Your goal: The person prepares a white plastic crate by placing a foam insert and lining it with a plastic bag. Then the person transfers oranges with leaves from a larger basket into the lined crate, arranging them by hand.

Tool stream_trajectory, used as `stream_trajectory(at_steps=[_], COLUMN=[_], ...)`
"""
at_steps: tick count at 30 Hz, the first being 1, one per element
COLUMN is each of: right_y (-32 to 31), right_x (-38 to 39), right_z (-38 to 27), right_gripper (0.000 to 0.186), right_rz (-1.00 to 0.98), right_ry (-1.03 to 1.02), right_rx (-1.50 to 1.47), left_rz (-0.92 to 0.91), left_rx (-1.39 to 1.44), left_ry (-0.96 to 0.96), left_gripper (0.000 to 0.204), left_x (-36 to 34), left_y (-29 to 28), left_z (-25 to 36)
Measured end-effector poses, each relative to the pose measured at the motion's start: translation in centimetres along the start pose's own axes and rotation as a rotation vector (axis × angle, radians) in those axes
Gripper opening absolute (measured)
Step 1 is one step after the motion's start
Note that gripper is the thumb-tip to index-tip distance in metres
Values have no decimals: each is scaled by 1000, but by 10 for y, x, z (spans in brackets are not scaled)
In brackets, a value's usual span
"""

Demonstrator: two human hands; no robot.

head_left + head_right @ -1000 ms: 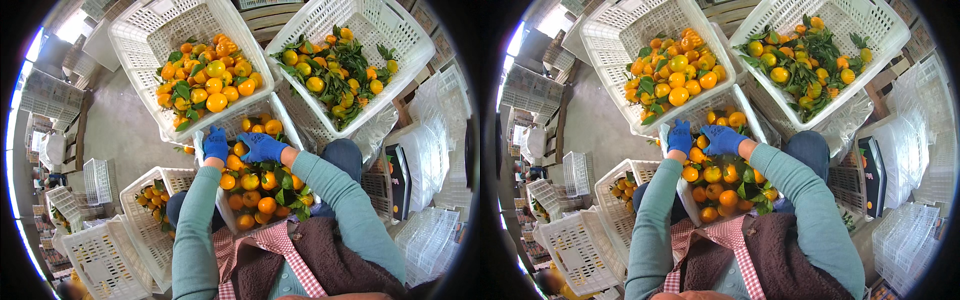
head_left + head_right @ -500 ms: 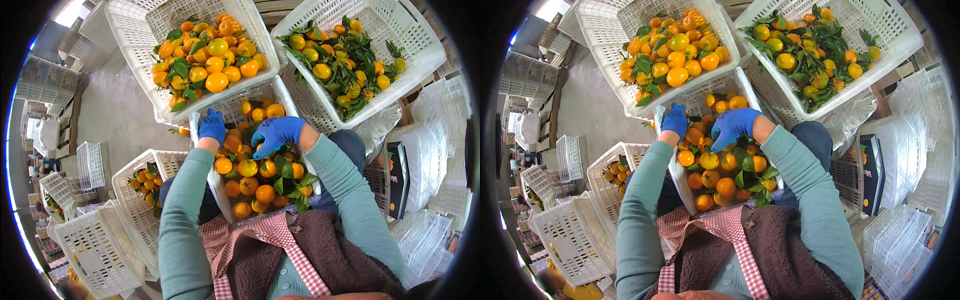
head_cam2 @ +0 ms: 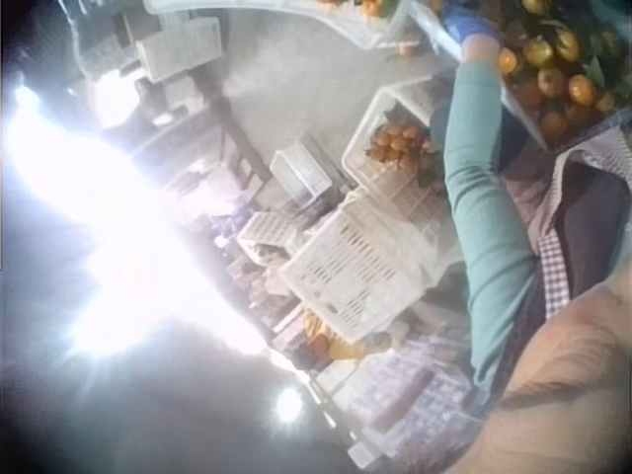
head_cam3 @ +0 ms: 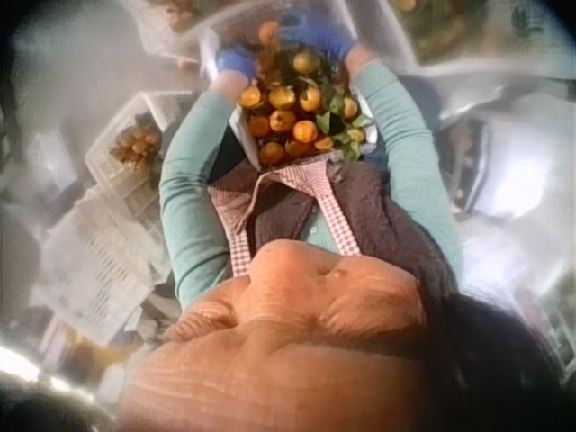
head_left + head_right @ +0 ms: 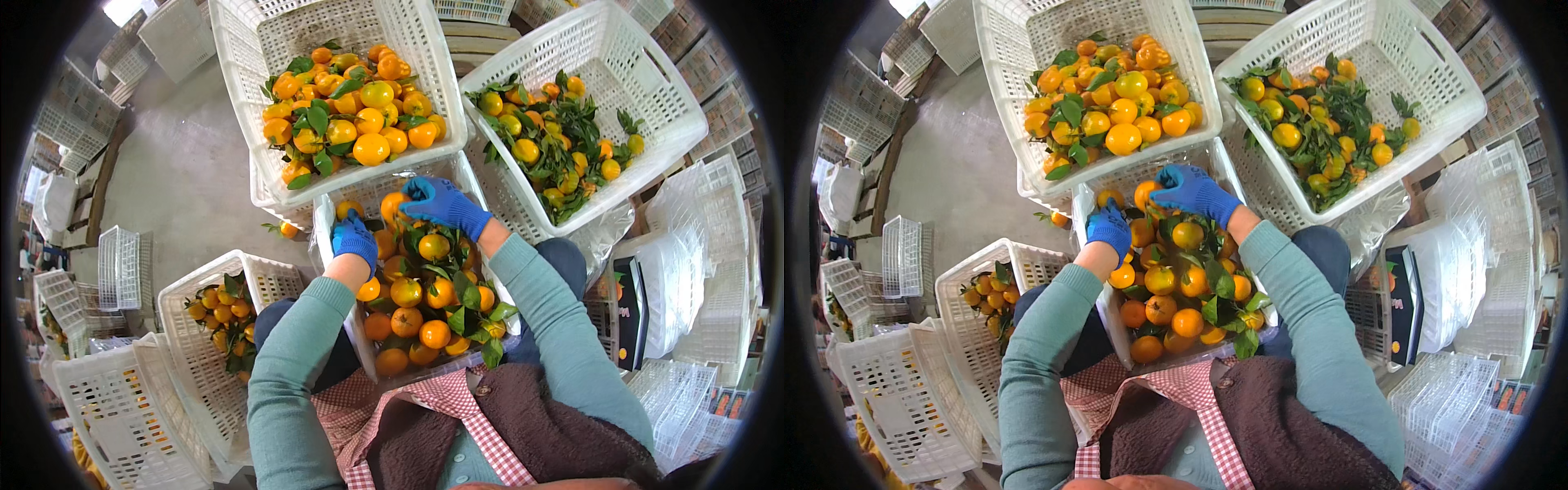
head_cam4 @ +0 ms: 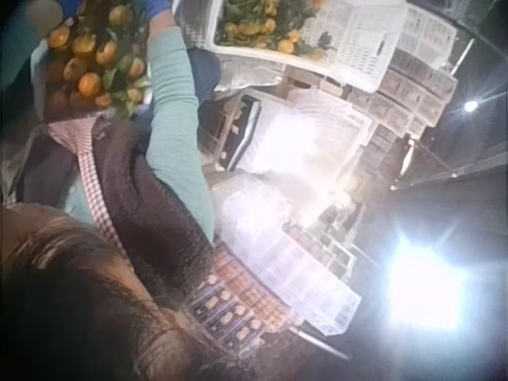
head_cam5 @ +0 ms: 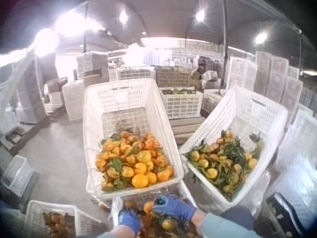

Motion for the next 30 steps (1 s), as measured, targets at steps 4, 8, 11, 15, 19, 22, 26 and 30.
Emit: stream_trajectory(at_steps=[4,8,11,15,19,22,26,30], right_y=[13,41,48,50,53,41,18,17], right_x=[-35,-60,-55,-49,-57,-58,-31,56], right_z=[-5,2,-13,-13,2,-11,-12,-25], right_gripper=[42,36,32,29,27,29,41,60], right_rz=[164,138,152,149,59,99,-68,-135], right_ry=[-132,-60,-166,-73,132,10,-47,-240], right_rx=[179,363,581,659,676,737,576,658], left_rz=[-46,-29,17,36,166,127,111,149], left_rx=[-96,133,103,570,562,531,682,758], left_ry=[109,97,77,-152,-92,-55,-112,-120], left_gripper=[52,68,49,56,57,56,47,40], left_x=[1,0,-2,-6,-6,-9,-17,-17], left_y=[-3,-7,-12,-7,-16,-10,-8,-8], left_z=[7,0,-1,-23,-24,-19,-29,-31])
Point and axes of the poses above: each hand's wrist, its own x-axis away from the middle knuckle, its own y-axis out of the palm, z = x × y, the point moved 10 cm from there along -x, towards the middle knuckle, and after that the axes turned 4 degrees about y, right-handed, at the moved point
